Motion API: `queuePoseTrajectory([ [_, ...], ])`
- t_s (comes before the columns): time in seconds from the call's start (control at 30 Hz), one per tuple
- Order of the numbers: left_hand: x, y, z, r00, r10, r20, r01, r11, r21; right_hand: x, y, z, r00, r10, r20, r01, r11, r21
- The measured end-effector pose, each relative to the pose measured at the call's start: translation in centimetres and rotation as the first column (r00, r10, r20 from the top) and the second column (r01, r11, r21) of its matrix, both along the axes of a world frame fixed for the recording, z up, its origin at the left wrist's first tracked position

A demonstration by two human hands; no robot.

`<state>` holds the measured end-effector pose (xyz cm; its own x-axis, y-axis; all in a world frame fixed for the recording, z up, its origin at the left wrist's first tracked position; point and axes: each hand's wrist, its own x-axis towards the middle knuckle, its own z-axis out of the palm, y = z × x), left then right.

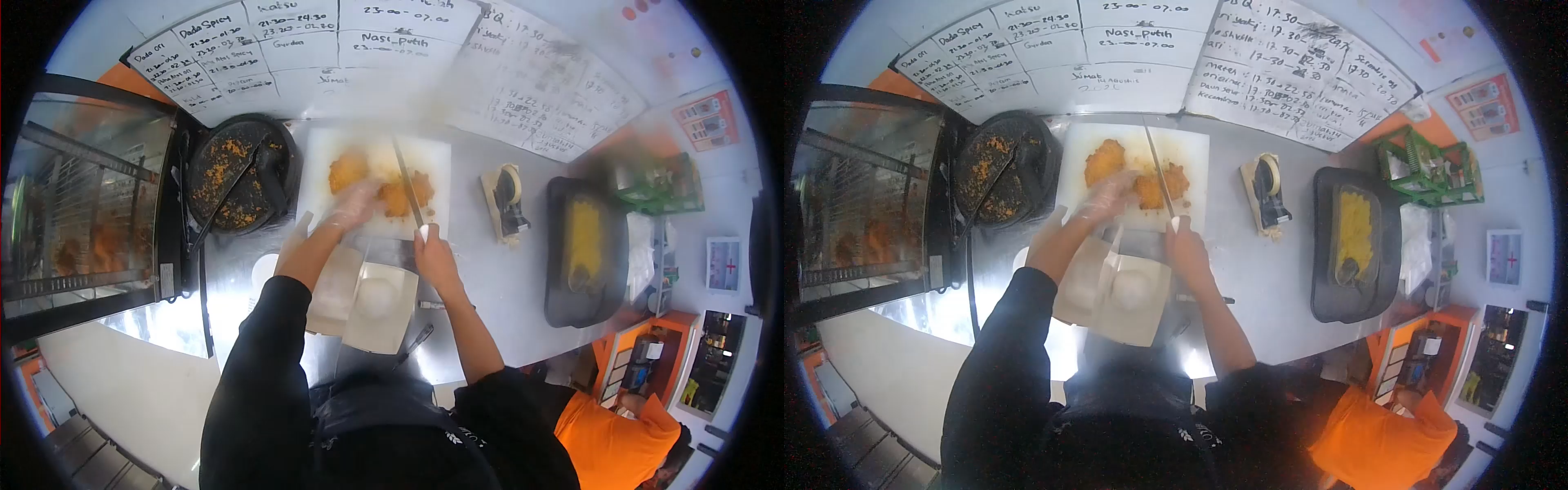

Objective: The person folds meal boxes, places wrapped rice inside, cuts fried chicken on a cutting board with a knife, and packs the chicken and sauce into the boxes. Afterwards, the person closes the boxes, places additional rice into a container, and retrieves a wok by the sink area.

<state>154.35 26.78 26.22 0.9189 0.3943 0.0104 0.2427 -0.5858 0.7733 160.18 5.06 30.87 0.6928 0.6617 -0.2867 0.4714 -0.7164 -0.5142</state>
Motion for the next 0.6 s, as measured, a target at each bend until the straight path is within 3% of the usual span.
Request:
queuePoseTrajectory([
  [0.1,-0.3,-0.6,-0.9,1.0,0.023,0.003,-0.023,0.999,-0.047,-1.7,-0.8,0.2,0.991,-0.104,-0.081,0.098,0.993,-0.07],
  [0.2,0.5,-1.0,-1.9,0.999,0.04,-0.034,-0.036,0.992,0.123,-2.5,-1.1,-0.2,0.991,-0.108,-0.074,0.103,0.993,-0.06],
  [0.3,0.3,-1.3,-2.0,0.999,0.047,0.002,-0.047,0.993,0.111,-2.4,-1.1,0.3,0.993,-0.103,-0.062,0.097,0.99,-0.1],
  [0.4,0.6,-1.8,-2.1,0.996,0.079,-0.051,-0.064,0.967,0.245,-2.0,-1.6,0.9,0.996,-0.064,-0.066,0.053,0.987,-0.15],
  [0.5,0.6,-1.3,-3.0,0.998,0.055,-0.033,-0.047,0.977,0.206,-1.7,-1.3,1.6,0.996,-0.05,-0.077,0.032,0.975,-0.22],
  [0.6,0.5,-1.0,-4.2,0.99,0.053,0.131,-0.071,0.988,0.139,-1.3,-1.3,1.0,0.997,-0.054,-0.056,0.04,0.972,-0.231],
])
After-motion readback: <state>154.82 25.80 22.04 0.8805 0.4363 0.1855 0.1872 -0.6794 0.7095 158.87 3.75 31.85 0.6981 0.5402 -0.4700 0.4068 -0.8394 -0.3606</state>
